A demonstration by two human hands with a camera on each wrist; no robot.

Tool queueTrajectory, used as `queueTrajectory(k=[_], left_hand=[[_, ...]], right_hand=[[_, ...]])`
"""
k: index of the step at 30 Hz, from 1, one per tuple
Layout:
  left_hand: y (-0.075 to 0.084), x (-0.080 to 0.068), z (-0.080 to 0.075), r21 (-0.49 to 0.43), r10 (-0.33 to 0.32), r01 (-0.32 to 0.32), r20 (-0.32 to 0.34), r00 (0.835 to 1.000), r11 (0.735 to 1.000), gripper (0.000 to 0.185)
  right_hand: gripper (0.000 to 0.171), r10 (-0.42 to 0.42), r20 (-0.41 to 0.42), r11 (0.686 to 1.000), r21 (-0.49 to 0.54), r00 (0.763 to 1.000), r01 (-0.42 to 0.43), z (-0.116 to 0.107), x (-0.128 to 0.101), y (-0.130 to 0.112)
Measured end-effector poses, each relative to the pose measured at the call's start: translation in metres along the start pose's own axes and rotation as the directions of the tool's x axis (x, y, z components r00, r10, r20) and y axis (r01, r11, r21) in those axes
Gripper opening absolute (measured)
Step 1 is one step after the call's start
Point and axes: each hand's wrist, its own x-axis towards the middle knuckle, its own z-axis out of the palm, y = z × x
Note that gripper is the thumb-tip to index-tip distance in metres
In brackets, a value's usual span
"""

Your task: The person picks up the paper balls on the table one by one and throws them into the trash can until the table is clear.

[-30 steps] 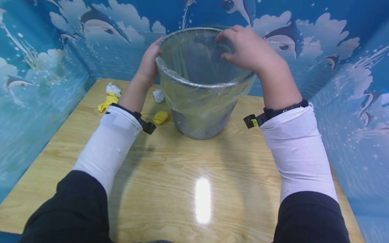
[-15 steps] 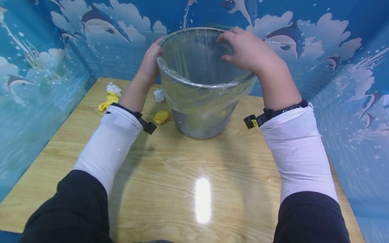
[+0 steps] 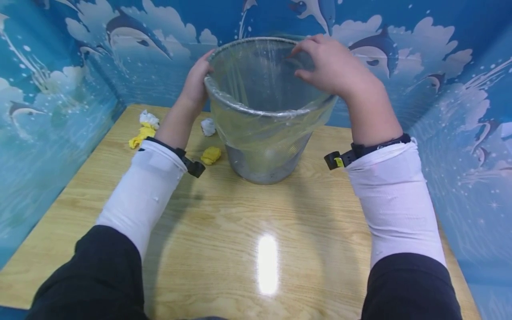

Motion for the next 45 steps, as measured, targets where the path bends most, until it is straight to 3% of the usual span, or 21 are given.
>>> queueTrajectory(k=[4, 12, 18, 25, 33, 41, 45], left_hand=[[0.0, 0.0, 0.0, 0.004, 0.006, -0.006, 0.005, 1.0, 1.0, 0.06], [0.0, 0.0, -0.001, -0.005, 0.005, -0.005, 0.012, 1.0, 1.0, 0.061], [0.0, 0.0, -0.001, -0.001, -0.002, 0.002, 0.012, 1.0, 1.0, 0.06], [0.001, 0.001, 0.0, 0.007, -0.01, 0.01, 0.015, 1.0, 1.0, 0.06], [0.001, 0.002, 0.0, -0.005, -0.013, 0.013, 0.034, 0.999, 1.0, 0.061], [0.0, 0.002, 0.001, -0.022, -0.015, 0.015, 0.024, 1.0, 1.0, 0.06], [0.0, 0.003, 0.0, -0.028, -0.011, 0.012, 0.026, 1.0, 1.0, 0.061]], right_hand=[[0.051, 0.022, -0.03, 1.0, -0.006, 0.999, -0.022, -0.002, -0.006, 0.009], [0.055, 0.152, -0.077, 0.988, 0.044, 0.985, -0.149, -0.006, -0.029, 0.041], [0.059, 0.296, -0.075, 0.955, 0.047, 0.952, -0.293, 0.005, -0.061, 0.076], [0.065, 0.431, 0.008, 0.901, 0.035, 0.902, -0.431, 0.033, -0.093, 0.117], [0.07, 0.458, 0.085, 0.888, 0.01, 0.885, -0.46, 0.075, -0.134, 0.152], [0.078, 0.368, 0.186, 0.922, 0.056, 0.911, -0.384, 0.114, -0.167, 0.181], [0.083, 0.387, 0.212, 0.915, 0.036, 0.897, -0.403, 0.138, -0.188, 0.191]])
